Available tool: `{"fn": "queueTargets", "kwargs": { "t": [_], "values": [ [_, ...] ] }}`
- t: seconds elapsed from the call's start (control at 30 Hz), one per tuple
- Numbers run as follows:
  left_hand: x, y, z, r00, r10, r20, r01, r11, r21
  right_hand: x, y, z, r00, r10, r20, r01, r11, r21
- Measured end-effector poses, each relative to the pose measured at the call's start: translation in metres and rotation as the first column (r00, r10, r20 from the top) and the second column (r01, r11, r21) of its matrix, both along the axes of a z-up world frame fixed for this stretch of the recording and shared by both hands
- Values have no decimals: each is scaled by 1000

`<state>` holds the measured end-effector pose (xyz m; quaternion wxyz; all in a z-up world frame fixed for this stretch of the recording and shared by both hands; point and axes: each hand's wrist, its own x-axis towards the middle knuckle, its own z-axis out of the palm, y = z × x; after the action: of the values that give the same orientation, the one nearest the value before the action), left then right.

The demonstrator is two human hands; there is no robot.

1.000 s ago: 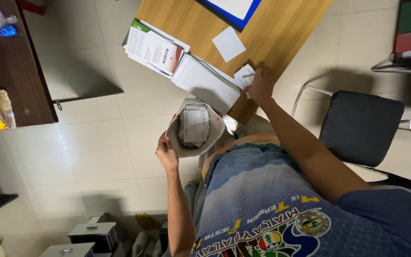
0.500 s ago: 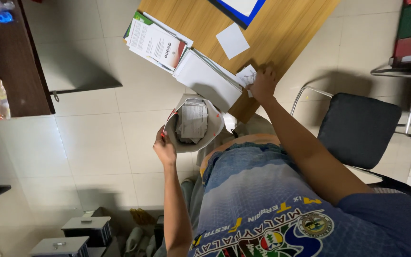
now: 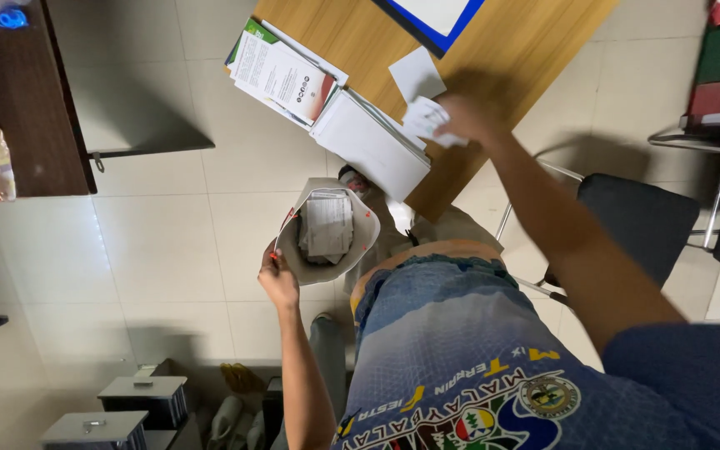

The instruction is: The person organizes a stack of papers and receipts on a wooden desk. They place documents into a blue folder, secure them with a binder clip, and then transfer loose papers into a white tote bag. The person also sorts through a stack of greeting cards and other documents.

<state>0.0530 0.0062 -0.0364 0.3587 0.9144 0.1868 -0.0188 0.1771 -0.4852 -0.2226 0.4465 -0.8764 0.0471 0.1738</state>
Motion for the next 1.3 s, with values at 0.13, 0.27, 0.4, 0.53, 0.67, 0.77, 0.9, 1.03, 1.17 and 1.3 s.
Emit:
{"fn": "queueTargets", "kwargs": {
  "t": [0.13, 0.27, 0.4, 0.53, 0.67, 0.77, 0.9, 1.03, 1.17, 1.3],
  "values": [
    [0, 3, 10, 1000, -15, 3, 14, 999, 34, 73, 11, 47, 965, 200, -169, -246, 911, -330],
    [-5, 13, 29, 988, 116, -106, -109, 992, 71, 98, 20, 34, 997, 62, 44, -46, 952, -303],
    [-12, 31, 59, 989, 66, 129, -61, 997, -45, 101, 23, 17, 980, 196, 40, -163, 898, -409],
    [9, 42, 123, 986, 145, 82, -145, 989, 0, 102, 25, 34, 954, 290, 75, -194, 790, -581],
    [56, 52, 204, 987, 80, 138, -86, 996, 38, 100, 26, 44, 903, 395, 166, -189, 715, -673],
    [108, 21, 279, 910, -243, 336, 238, 970, 55, 82, 19, 9, 949, 302, 86, -205, 805, -557],
    [183, -34, 347, 845, -387, 370, 341, 922, 185, 45, 4, 32, 994, 6, 113, 6, 994, -108],
    [253, -92, 376, 541, -643, 542, 587, 750, 304, 7, -11, 35, 973, -231, -24, 229, 937, 263],
    [310, -166, 367, 304, -696, 650, 645, 653, 397, -49, -8, 82, 873, -425, -240, 478, 649, 591],
    [320, -254, 346, 370, -691, 621, 712, 641, 288, -93, -10, 73, 703, -622, -345, 671, 419, 612]
  ]
}}
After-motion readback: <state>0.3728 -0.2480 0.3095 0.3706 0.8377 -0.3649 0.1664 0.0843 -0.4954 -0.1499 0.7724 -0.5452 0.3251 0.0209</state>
